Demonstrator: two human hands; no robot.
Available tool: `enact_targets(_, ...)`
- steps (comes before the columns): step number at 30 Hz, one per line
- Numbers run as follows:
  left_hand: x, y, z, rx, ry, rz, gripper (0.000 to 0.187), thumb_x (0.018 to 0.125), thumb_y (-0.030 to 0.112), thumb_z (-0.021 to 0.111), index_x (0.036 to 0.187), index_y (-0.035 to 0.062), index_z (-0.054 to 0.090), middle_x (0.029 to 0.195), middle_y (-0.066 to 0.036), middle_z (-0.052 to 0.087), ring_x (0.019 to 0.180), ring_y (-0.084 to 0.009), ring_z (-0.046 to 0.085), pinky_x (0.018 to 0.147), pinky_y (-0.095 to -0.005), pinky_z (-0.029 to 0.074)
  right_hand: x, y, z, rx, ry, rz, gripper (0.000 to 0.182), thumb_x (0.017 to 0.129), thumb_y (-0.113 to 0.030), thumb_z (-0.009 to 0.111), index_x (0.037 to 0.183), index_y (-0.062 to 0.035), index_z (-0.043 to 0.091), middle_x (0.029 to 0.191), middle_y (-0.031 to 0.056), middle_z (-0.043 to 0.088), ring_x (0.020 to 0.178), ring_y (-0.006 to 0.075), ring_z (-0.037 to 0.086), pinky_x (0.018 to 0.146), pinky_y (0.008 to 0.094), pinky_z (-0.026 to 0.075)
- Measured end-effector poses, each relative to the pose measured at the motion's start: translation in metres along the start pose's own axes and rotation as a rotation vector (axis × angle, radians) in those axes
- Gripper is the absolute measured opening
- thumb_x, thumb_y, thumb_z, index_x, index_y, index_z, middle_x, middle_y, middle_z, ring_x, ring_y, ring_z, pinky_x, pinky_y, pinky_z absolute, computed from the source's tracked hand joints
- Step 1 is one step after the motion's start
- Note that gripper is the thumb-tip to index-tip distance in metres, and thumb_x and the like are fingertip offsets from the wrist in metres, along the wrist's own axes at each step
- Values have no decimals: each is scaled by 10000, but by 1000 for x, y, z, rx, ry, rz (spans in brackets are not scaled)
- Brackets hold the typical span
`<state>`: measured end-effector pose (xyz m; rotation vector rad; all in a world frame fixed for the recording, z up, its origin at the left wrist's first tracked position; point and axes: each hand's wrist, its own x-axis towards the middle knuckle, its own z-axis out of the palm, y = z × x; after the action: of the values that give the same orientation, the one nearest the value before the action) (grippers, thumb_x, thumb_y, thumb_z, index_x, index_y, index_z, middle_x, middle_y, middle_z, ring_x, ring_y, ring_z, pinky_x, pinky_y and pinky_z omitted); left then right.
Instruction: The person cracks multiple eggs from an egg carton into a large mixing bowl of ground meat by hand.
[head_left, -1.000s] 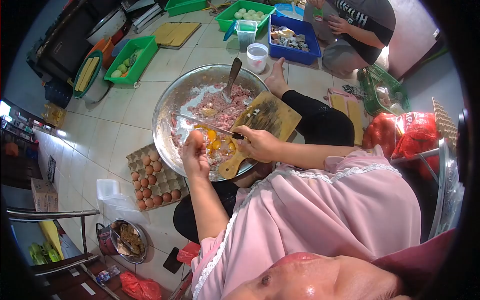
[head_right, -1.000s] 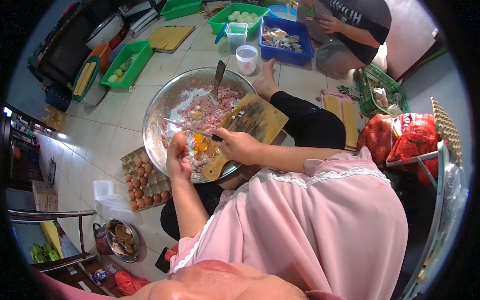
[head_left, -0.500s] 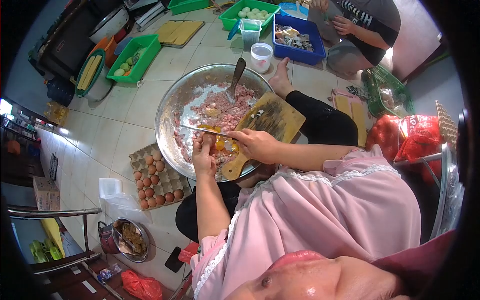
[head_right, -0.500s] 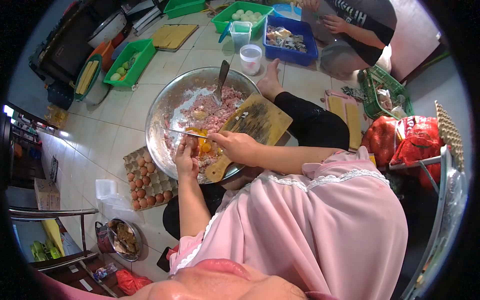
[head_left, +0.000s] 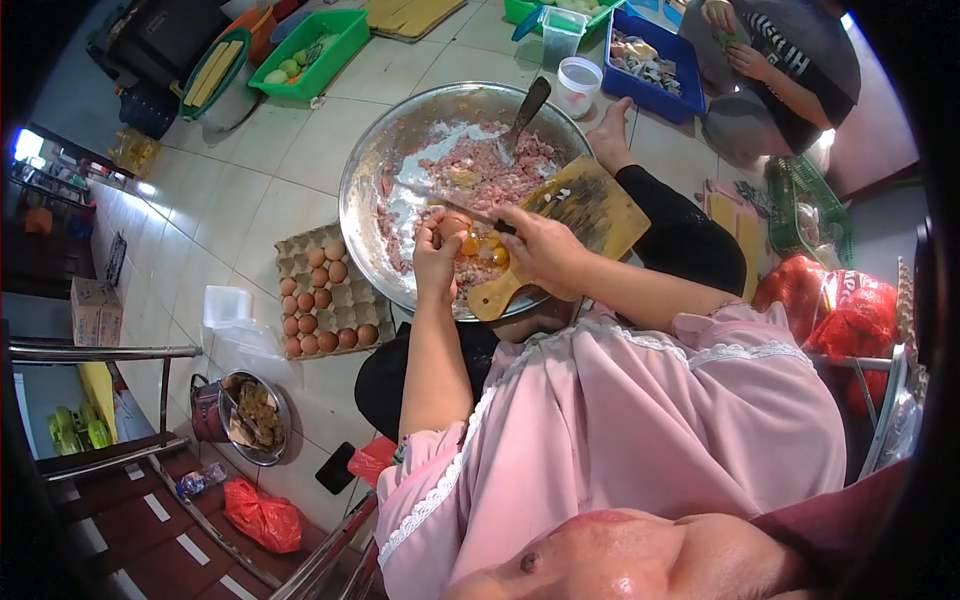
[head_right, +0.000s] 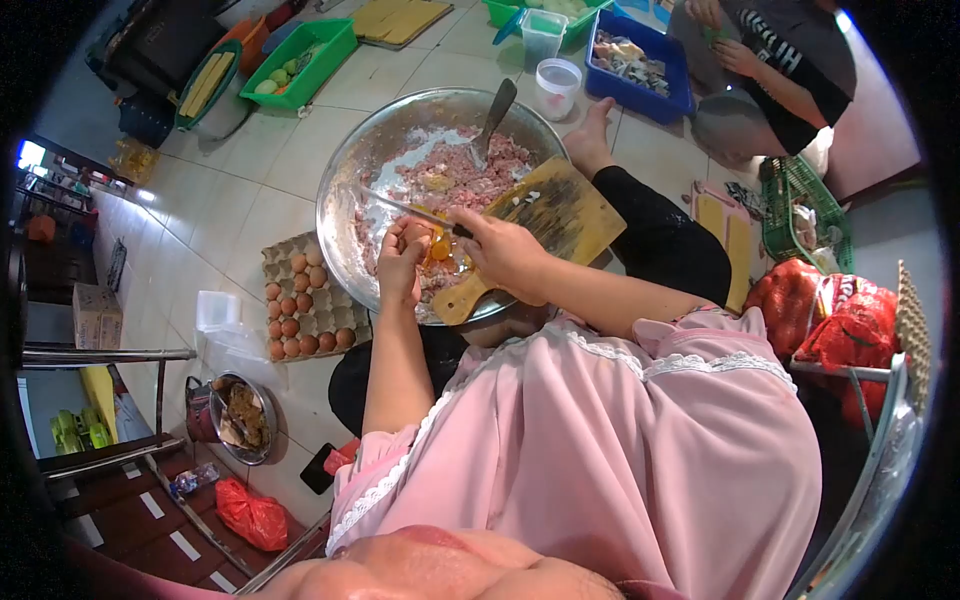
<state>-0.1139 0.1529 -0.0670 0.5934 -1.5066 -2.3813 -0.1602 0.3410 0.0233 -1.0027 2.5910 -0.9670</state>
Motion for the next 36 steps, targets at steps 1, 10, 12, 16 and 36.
enact_targets(1,0,0,0,-24,-18,-6,531,768,-26,669,1262,17,479,1138,-91,580,1014,-154,584,855,-273,483,7,1,0,15,8,38,397,861,-228,620,1214,-78,517,998,196,633,937,387,618,796,446,498)
enact_targets(10,0,-3,2,-134,-102,-64,425,793,-19,646,1199,-4,519,1098,-96,598,971,-153,606,864,-274,497,71,16,15,-14,-82,-120,413,723,-275,704,1011,-3,588,889,229,658,897,400,632,776,464,504)
enact_targets(12,2,-6,1,-42,-67,-26,373,797,1,665,1152,-9,549,1075,-89,609,956,-149,611,844,-272,507,73,13,16,5,-140,-135,416,702,-274,713,995,-5,595,887,233,659,885,404,634,772,463,507)
enact_targets(16,2,-8,1,31,-40,22,304,794,41,701,1071,-17,591,1051,-84,629,944,-144,616,794,-272,527,73,10,13,45,-207,-105,413,667,-247,712,984,-9,594,877,227,653,867,402,636,751,458,505)
enact_targets(36,-3,15,4,871,-151,560,436,639,37,683,1072,51,635,1129,-142,629,1044,-321,580,922,-396,474,77,38,17,81,-86,-153,406,666,-96,689,1037,-9,549,924,206,620,913,397,600,765,437,477)
